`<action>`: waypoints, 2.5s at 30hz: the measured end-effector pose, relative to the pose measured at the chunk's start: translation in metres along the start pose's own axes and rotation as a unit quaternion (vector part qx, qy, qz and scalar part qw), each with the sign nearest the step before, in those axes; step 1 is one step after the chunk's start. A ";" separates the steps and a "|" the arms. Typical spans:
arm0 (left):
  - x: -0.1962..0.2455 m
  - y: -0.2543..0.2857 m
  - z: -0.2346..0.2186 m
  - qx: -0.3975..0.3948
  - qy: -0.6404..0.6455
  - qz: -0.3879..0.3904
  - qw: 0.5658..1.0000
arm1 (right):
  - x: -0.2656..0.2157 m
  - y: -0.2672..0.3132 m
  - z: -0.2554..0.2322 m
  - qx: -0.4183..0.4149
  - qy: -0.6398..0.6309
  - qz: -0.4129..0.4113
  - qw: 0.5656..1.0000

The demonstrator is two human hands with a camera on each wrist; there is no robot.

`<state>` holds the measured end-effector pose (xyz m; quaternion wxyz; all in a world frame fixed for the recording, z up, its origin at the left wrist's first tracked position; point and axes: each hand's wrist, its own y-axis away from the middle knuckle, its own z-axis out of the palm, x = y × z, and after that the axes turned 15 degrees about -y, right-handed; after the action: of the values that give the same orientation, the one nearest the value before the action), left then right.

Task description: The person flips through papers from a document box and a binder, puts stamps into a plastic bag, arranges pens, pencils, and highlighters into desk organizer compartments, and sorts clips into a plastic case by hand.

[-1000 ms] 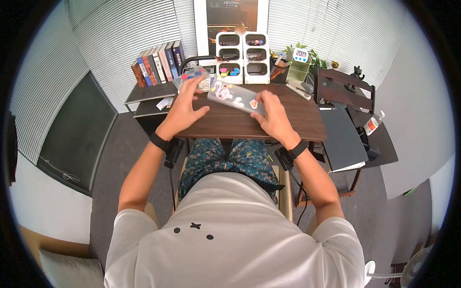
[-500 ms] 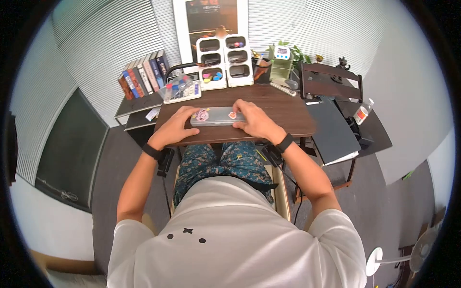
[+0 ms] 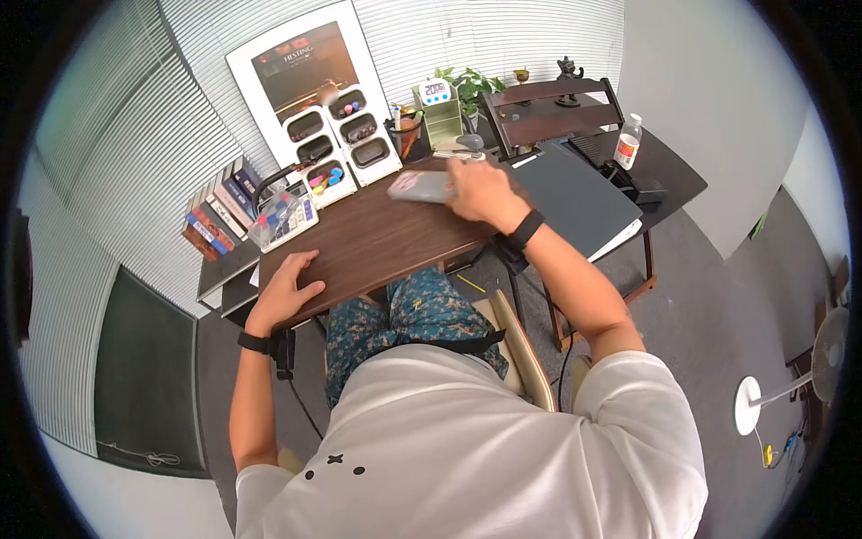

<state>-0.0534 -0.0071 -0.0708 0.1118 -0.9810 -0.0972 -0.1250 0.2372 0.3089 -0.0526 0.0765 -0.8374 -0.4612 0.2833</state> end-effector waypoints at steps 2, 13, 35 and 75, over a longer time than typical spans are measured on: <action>-0.005 -0.002 0.005 0.006 -0.014 0.018 1.000 | 0.017 0.003 -0.006 0.004 0.042 0.040 0.998; -0.012 -0.001 0.009 0.017 -0.023 0.034 0.999 | 0.041 -0.026 -0.023 0.000 0.080 0.074 0.994; -0.023 0.000 0.019 0.020 -0.017 0.043 0.999 | 0.130 -0.124 -0.001 -0.064 0.051 0.038 0.996; -0.001 -0.016 0.017 0.119 0.188 0.019 0.975 | -0.130 -0.021 0.098 -0.163 -0.337 -0.185 0.908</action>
<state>-0.0541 0.0121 -0.0835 0.2467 -0.9213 -0.0703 -0.2922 0.1149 0.2019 -0.0733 -0.1698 -0.5921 -0.6462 0.4506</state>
